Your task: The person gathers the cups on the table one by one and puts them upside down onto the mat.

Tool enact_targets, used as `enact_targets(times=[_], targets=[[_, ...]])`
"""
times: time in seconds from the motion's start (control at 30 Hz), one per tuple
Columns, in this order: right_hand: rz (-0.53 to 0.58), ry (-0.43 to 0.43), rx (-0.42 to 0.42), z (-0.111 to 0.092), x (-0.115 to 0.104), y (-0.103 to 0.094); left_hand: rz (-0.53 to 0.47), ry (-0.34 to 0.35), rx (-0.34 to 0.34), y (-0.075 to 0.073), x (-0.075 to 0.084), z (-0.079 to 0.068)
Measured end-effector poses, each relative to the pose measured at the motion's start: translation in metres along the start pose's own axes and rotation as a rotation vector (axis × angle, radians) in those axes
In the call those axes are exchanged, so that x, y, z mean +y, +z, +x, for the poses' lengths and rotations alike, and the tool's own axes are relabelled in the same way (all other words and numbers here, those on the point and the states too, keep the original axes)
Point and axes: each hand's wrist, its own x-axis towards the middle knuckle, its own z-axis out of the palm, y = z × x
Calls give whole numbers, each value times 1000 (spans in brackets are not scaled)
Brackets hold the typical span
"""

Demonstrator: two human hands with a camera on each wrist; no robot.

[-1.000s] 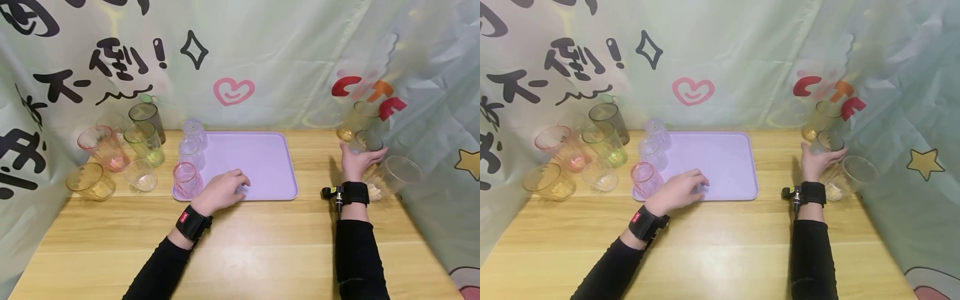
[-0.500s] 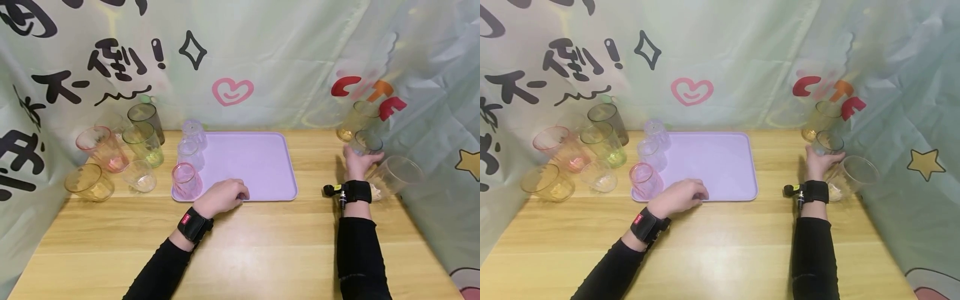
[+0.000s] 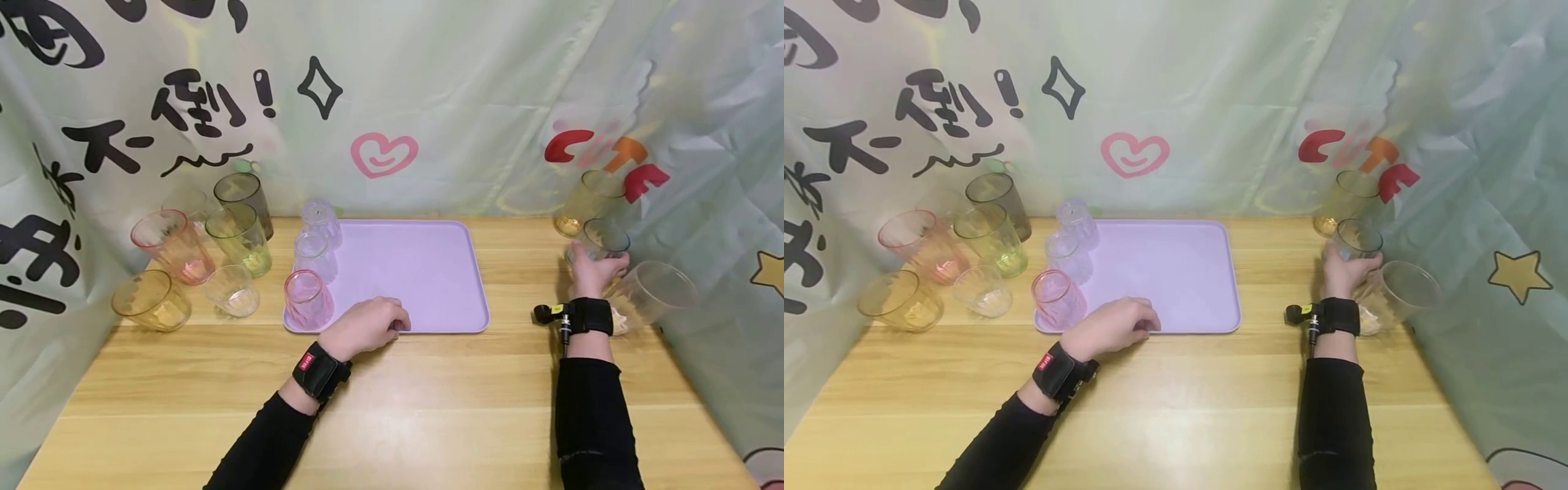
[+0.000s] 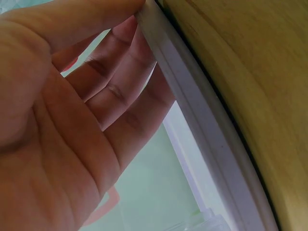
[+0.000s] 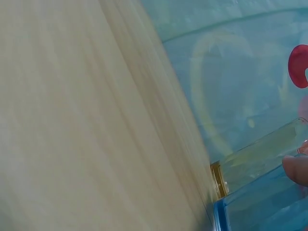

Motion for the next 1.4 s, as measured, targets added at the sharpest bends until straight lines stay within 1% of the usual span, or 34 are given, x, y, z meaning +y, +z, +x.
enact_targets(times=[0.13, 0.37, 0.63, 0.7, 0.73, 0.97, 1.1, 1.17, 1.27, 1.33, 1.4], targets=[[-36, 8, 12, 2, 1, -1, -1, 2, -3, 0, 0, 0], [16, 16, -22, 0, -1, -2, -8, 5, 3, -1, -1, 0], [16, 30, -71, -14, -11, 3, -6, 10, 8, -1, -1, 0], [42, 31, -84, -17, -14, 4, -9, 8, 7, -1, 0, 0], [63, 26, -92, -19, -16, 5, -10, 7, 8, -1, 0, 0], [303, -26, -162, -30, -28, 16, -3, 3, 15, -2, -1, -1], [375, -49, -169, -39, -32, 25, 0, 6, 19, -2, 0, -2], [413, -67, -194, -45, -35, 28, 0, 8, 22, -3, 0, -2], [487, -57, -260, -54, -42, 32, 2, 8, 26, -3, 1, -2], [563, -53, -338, -60, -47, 34, 7, 3, 28, -3, 1, -2], [612, -43, -403, -66, -50, 36, 10, -2, 29, -3, 1, -2]])
